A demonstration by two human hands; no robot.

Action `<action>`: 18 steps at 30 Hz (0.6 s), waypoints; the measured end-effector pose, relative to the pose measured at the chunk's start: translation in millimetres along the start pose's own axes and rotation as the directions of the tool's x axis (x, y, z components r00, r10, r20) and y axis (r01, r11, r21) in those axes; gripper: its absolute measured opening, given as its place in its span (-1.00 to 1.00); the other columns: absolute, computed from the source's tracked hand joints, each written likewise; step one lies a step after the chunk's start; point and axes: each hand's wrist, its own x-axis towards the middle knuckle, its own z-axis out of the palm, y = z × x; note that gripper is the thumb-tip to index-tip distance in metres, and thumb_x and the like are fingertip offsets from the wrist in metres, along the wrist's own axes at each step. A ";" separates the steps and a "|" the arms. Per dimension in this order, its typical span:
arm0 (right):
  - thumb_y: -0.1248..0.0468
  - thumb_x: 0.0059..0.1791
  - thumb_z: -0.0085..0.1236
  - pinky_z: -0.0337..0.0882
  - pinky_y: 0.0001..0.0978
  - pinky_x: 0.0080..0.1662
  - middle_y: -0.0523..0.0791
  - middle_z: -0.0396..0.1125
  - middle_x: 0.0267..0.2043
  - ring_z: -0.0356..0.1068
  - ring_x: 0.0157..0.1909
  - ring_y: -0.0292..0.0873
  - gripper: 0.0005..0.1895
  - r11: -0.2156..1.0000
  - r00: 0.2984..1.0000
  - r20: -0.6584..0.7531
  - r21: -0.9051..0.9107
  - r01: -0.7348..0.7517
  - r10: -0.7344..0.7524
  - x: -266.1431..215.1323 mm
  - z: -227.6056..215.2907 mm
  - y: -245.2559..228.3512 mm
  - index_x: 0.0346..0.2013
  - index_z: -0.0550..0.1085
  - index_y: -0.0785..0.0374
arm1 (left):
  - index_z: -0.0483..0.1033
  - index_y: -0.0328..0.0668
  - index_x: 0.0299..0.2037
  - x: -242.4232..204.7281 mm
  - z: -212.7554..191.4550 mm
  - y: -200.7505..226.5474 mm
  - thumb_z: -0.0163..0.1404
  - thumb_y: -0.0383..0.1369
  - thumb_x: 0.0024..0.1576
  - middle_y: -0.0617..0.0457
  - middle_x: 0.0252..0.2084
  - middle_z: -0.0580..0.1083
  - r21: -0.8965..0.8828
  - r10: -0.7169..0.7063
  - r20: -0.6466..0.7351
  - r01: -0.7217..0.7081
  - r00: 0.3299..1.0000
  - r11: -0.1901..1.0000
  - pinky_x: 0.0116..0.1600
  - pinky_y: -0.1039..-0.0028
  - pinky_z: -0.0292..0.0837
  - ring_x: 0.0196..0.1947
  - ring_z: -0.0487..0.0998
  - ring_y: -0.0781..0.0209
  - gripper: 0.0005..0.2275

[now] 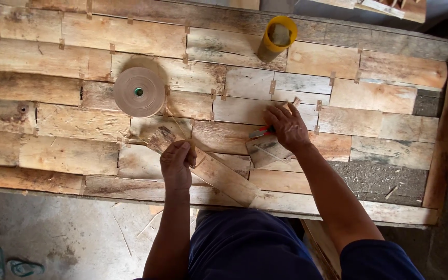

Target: Assembling and trimming thin wooden panels to fit together on a workbench.

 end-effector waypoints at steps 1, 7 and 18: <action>0.32 -0.01 0.00 0.01 0.02 0.46 -0.11 0.24 0.41 0.19 0.42 -0.05 -0.49 1.000 1.000 -0.004 -0.005 -0.007 0.007 -2.2 -5.6 -2.3 0.27 0.37 0.12 | 0.60 -0.39 -0.18 1.1 6.0 -1.1 0.08 -0.45 0.22 0.00 -0.48 0.52 0.000 -0.001 0.010 0.001 1.000 1.000 -0.48 0.63 0.24 -0.60 0.40 0.36 -0.88; 0.35 0.02 0.00 0.17 -0.04 0.34 -0.11 0.33 0.25 0.29 0.34 -0.05 -0.55 0.997 0.977 -0.201 0.033 -0.070 0.076 -17.9 -37.7 -12.7 0.22 0.42 0.07 | 0.61 -0.35 -0.20 0.1 40.5 -9.3 0.09 -0.44 0.22 0.02 -0.51 0.49 0.073 -0.051 0.111 0.043 0.993 0.996 -0.47 0.59 0.25 -0.59 0.39 0.37 -0.89; 0.37 0.06 0.06 0.35 -0.05 0.00 -0.08 0.48 -0.14 0.46 -0.09 0.02 -0.84 0.831 0.880 -0.058 0.363 -0.421 0.471 -49.3 -71.9 30.5 -0.09 0.51 0.12 | 0.61 -0.36 -0.20 -25.8 56.1 -21.6 0.11 -0.42 0.22 0.01 -0.49 0.50 0.105 0.001 0.122 -0.014 0.993 0.994 -0.46 0.57 0.25 -0.59 0.40 0.35 -0.88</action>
